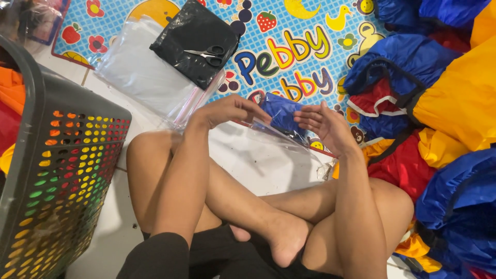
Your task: The person sits on the floor and folds a blue piece of fabric into a compact square. They then place the folded fabric into a clear plastic bag and seal it.
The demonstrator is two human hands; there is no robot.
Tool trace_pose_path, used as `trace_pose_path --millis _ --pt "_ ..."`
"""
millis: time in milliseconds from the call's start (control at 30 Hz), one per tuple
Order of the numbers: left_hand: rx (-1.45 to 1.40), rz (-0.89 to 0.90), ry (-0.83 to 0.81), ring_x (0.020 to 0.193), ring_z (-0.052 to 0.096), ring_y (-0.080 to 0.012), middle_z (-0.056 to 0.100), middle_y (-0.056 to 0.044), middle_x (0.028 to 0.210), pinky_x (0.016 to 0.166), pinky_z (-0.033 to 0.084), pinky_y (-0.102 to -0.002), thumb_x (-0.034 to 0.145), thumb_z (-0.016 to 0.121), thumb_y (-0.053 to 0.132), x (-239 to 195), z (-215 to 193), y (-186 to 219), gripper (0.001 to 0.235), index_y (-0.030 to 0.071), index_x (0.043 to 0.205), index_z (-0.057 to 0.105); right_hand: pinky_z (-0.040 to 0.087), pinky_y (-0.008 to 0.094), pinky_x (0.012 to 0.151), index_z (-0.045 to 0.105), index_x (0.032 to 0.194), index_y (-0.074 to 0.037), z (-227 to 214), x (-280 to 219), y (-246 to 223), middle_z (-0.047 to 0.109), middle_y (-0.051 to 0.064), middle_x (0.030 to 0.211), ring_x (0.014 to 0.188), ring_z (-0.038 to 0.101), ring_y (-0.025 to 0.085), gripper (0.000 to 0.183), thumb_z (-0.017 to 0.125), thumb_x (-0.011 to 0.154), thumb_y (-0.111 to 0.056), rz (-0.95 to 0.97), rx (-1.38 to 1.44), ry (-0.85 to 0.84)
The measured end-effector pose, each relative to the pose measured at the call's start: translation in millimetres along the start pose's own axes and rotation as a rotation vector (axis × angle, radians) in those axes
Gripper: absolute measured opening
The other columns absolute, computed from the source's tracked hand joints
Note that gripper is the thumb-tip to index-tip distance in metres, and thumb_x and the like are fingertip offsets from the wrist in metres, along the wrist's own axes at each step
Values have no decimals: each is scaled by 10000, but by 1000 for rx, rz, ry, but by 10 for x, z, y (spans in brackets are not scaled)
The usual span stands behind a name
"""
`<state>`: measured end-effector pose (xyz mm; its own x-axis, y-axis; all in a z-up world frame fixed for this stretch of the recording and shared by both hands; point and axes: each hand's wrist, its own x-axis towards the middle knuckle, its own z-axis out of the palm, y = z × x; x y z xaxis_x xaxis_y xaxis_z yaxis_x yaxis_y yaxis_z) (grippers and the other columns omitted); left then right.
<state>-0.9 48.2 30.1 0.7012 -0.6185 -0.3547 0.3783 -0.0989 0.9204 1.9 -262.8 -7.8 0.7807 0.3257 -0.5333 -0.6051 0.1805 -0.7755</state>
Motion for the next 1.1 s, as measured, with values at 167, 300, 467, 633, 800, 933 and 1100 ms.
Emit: trace_pose_path --millis 167,300,467,633,800,933,1100 --pt "-521 -36 61 1077 740 -346 750 -241 1127 933 620 -458 803 458 51 471 47 -331 445 -26 1156 717 529 485 1077 605 1327 23 131 93 175 698 222 1263 1185 688 332 662 411 1037 -540 85 86 -57" --pt "-411 -450 102 1005 746 -412 735 -315 1085 896 628 -508 823 474 153 656 141 -436 481 -123 1149 696 528 506 1074 579 1349 52 168 158 293 677 245 1291 1213 664 374 709 408 1031 -558 194 88 -11" --pt "-254 -554 97 909 782 -341 771 -250 1009 819 650 -452 780 494 195 731 96 -525 478 -40 1092 769 536 514 1059 602 1309 64 230 149 271 691 261 1257 1187 677 389 679 383 1055 -526 232 76 41" --pt "-196 -600 163 936 784 -315 778 -213 1050 853 636 -439 830 484 174 638 155 -398 446 -7 1128 762 560 513 1033 590 1300 69 246 200 305 711 256 1215 1144 702 380 622 354 1084 -465 249 35 93" --pt "-85 -697 240 863 777 -383 779 -215 1008 803 635 -476 796 440 212 626 219 -313 445 3 1052 737 609 492 974 652 1046 -38 187 205 344 735 238 1183 1113 726 383 457 442 1074 -443 188 126 54" --pt "-30 -694 272 835 767 -419 754 -296 954 773 638 -494 830 437 236 537 311 -228 465 -69 1065 697 615 463 957 653 1013 -89 -62 289 481 730 211 1213 1112 728 365 444 526 1017 -515 137 162 18" --pt "676 -76 841 867 726 -428 716 -171 830 752 574 -537 992 435 400 634 518 -594 323 152 913 626 524 343 840 637 1119 -211 119 158 558 728 -31 1026 998 685 169 203 518 1102 -374 -581 -761 464"
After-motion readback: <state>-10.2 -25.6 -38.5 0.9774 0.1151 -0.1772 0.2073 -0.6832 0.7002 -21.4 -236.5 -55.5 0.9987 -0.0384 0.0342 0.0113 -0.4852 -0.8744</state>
